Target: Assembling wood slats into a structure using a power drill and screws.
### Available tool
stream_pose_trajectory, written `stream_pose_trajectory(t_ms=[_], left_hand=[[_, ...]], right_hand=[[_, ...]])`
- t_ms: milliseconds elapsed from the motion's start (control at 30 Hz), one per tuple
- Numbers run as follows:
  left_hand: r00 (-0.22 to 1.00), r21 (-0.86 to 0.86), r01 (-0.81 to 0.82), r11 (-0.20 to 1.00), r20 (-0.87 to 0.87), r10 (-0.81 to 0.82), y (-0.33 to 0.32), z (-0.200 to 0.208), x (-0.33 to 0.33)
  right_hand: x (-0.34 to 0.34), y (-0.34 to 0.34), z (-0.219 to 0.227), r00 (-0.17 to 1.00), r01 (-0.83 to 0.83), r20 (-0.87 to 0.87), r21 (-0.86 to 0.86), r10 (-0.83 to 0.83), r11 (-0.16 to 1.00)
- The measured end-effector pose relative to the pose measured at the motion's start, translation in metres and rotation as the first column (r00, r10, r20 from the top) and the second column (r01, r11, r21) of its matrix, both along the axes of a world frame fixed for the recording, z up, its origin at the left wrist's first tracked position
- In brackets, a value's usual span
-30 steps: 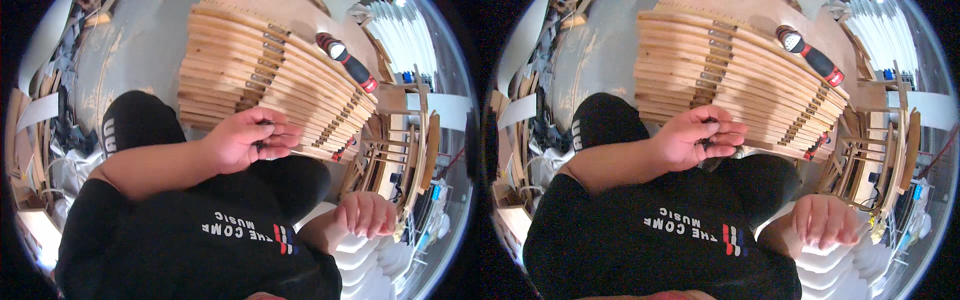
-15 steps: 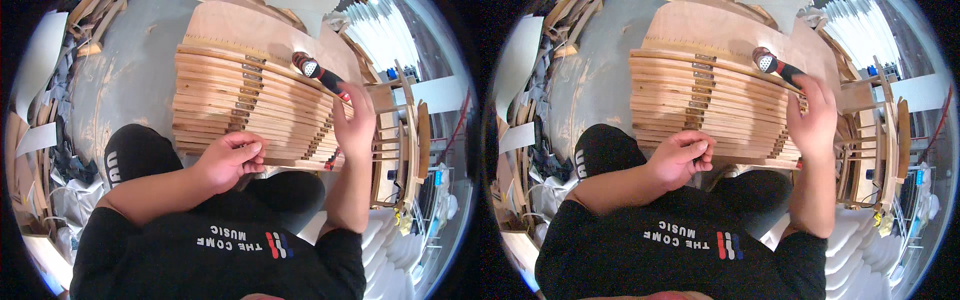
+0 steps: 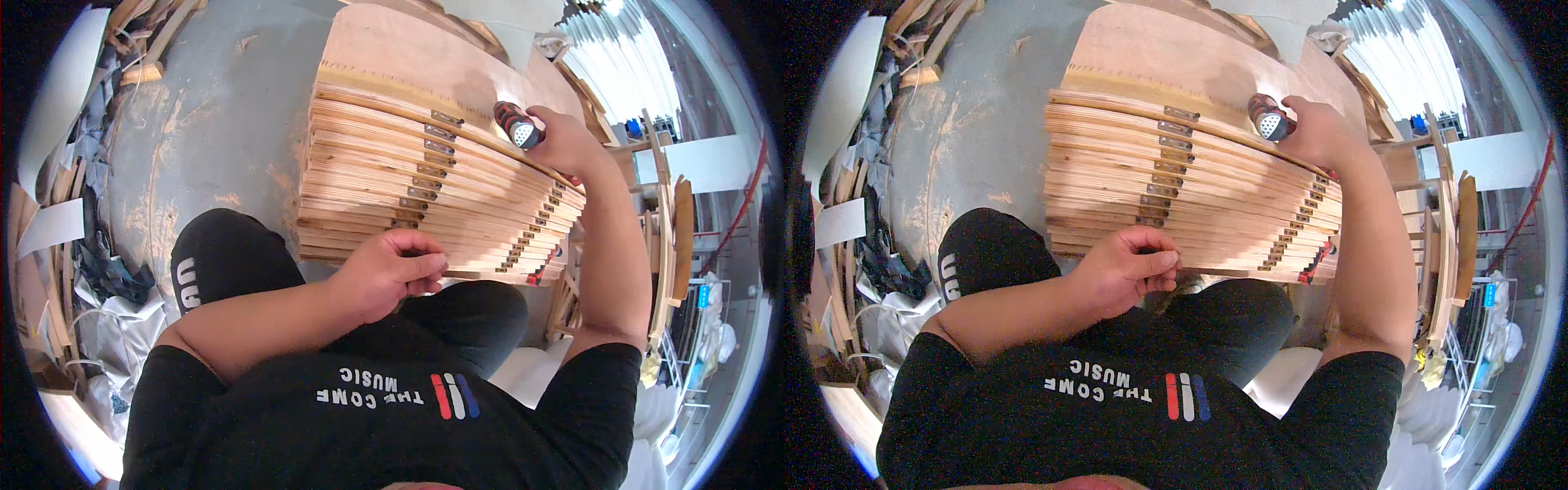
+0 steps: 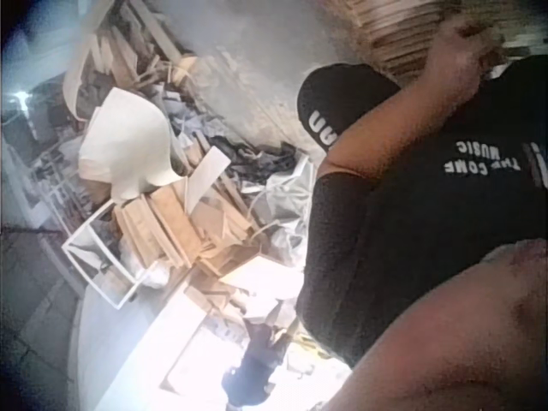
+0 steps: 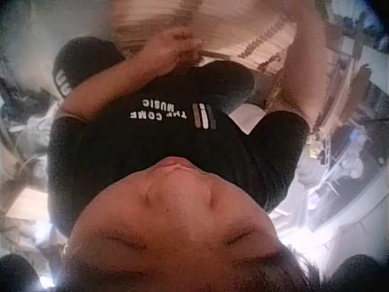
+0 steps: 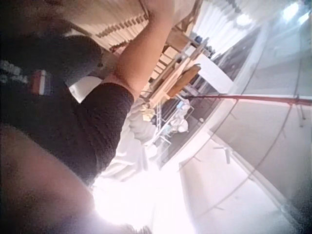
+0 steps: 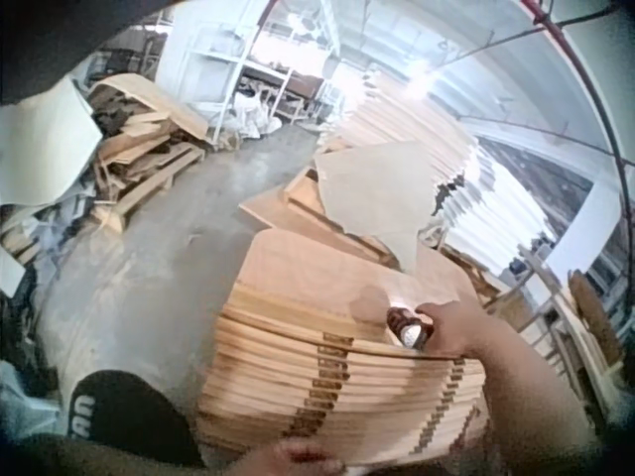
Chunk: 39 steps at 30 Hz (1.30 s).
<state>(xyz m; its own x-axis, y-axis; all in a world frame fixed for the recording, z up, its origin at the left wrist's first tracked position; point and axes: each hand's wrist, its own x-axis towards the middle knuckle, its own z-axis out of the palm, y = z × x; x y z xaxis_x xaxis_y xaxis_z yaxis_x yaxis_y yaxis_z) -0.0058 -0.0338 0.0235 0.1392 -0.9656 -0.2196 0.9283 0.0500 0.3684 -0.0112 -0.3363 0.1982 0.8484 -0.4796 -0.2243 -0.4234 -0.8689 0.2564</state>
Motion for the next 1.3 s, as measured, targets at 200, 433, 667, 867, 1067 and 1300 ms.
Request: stream_pose_trajectory(t_ms=[200, 433, 667, 867, 1067, 1300], left_hand=[[0.995, 0.069, -0.044, 0.997, -0.084, 0.050, 0.002, -0.003, 0.000], [0.996, 0.064, 0.008, 0.998, -0.092, -0.002, -0.001, -0.003, 0.002], [0.967, -0.089, -0.101, 0.991, -0.241, 0.077, -0.005, -0.010, -0.012], [0.966, -0.123, -0.014, 0.992, -0.258, -0.018, -0.006, -0.012, -0.017], [0.991, -0.028, 0.017, 0.999, -0.133, -0.020, -0.008, -0.013, -0.019], [0.998, -0.041, -0.027, 0.999, -0.051, 0.025, -0.006, -0.004, -0.010]], right_hand=[[-0.028, 0.022, 0.015, 0.973, 0.125, 0.214, -0.202, -0.081, 0.971], [-0.183, 0.069, 0.019, 0.820, -0.091, 0.564, 0.290, -0.094, 0.953], [-0.200, 0.146, -0.006, 0.812, 0.101, 0.291, 0.784, -0.506, 0.612], [-0.211, 0.134, -0.010, 0.922, -0.035, 0.286, 0.734, -0.262, 0.678], [-0.200, 0.139, -0.001, 0.828, 0.228, 0.080, 0.856, -0.555, 0.463], [-0.175, 0.134, 0.011, 0.959, -0.095, 0.236, 0.788, -0.156, 0.608]])
